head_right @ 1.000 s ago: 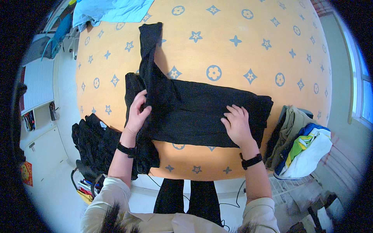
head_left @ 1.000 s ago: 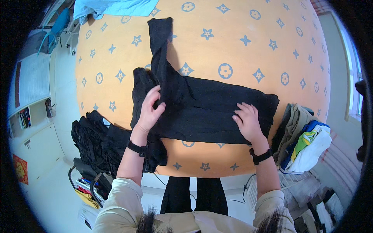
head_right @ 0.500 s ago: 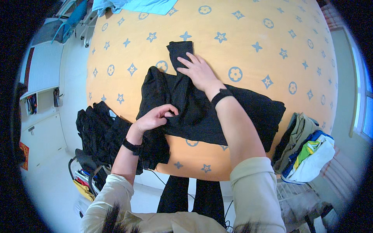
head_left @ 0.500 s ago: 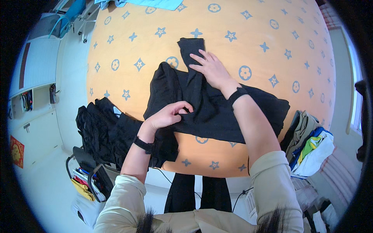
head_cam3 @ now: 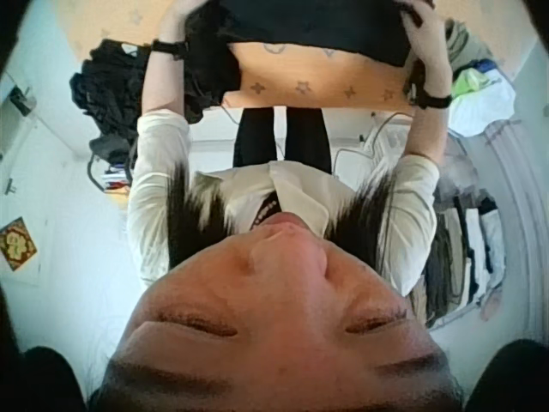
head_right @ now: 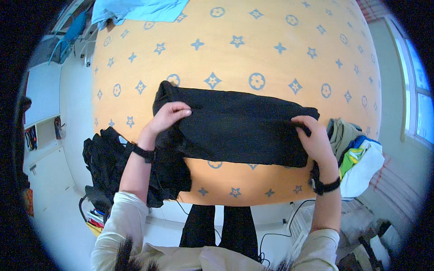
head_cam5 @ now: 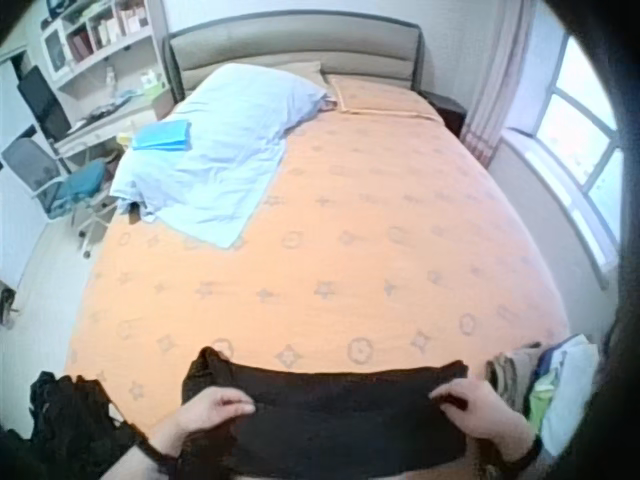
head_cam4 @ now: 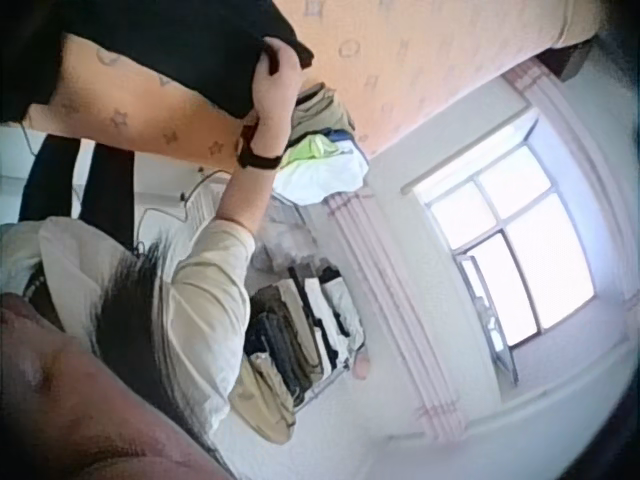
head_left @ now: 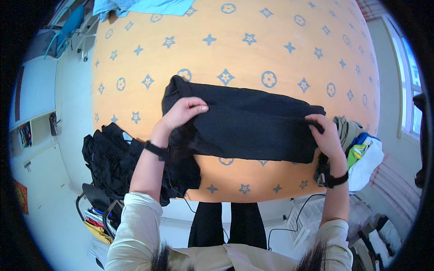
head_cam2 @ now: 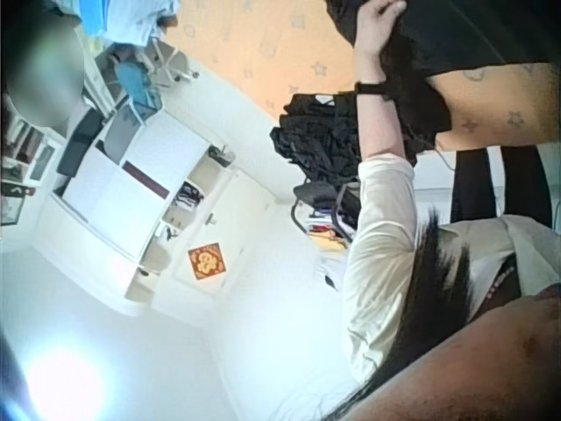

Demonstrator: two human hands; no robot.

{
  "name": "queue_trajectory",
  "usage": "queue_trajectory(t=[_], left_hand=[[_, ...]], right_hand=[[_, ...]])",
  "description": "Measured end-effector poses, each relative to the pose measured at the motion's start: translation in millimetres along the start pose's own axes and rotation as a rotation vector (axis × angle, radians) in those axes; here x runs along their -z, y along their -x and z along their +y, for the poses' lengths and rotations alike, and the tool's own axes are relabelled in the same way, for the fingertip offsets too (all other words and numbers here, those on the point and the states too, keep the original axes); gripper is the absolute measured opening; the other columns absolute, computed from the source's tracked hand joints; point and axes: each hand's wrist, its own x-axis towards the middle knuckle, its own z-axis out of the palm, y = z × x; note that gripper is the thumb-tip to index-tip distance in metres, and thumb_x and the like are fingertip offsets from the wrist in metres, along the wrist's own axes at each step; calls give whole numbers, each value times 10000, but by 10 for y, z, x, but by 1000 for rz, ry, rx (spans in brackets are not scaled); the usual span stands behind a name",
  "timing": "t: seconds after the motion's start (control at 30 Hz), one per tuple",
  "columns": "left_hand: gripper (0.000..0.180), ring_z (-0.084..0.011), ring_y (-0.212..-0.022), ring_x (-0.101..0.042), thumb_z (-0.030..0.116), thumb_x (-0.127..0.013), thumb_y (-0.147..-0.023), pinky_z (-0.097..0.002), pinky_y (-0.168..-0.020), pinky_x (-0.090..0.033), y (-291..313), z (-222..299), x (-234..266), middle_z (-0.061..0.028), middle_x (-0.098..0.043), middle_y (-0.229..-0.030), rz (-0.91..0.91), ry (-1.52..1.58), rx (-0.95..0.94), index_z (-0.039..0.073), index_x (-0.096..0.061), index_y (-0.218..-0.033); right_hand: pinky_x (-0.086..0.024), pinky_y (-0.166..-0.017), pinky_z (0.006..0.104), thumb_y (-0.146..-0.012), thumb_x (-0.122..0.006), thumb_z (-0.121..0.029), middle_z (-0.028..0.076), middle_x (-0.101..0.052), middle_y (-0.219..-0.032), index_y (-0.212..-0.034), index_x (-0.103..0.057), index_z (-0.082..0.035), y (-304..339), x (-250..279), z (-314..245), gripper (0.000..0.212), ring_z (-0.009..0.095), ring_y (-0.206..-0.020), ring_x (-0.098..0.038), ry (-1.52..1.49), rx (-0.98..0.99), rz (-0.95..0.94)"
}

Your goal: The person folds several garments on a bed, including a beige long-sleeve shirt, blue shorts, a green and white t-shirt, and multiple black shirts. Each item is laid flat, folded neatly, and stacked on the bed.

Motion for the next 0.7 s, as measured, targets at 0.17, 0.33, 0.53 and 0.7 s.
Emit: queue_trajectory(t=[0.17,0.33,0.53,0.7], left_hand=[[236,-182,-803,-599,266,-658,-919,-307,-761,-478,-542,119,-123,-97,-658,-831,60,-419,62,31,-683,-909],[236,-99,-803,-512,256,-593,-967,-285,-750,-437,-522,173,27,-7,-593,-832,104,-257,27,29,-620,-910],[283,-345,-892,-601,313,-582,-951,-396,-800,-471,-795,257,-133,-136,-620,-873,242,-836,-210,32,-573,-919],[226,-337,-835,-586,241,-614,-920,-432,-760,-457,-768,284,-462,-148,-601,-835,774,-1067,-305,20,-599,-876]], right_hand=[[-492,-763,316,-860,-705,-104,63,-638,-882,-1074,-639,-20,-14,-489,1041,240,186,-832,-596,-145,-365,27],[-400,-714,219,-928,-657,-152,-45,-546,-848,-970,-607,-53,158,-742,1384,119,62,-801,-493,-936,-425,384],[-474,-790,348,-973,-588,-209,99,-615,-885,-1116,-550,-25,38,-776,1409,236,254,-853,-599,-120,-306,593],[-435,-950,434,-983,-542,-216,225,-552,-1178,-1224,-494,2,38,-839,1398,329,398,-1088,-534,118,-463,492]])
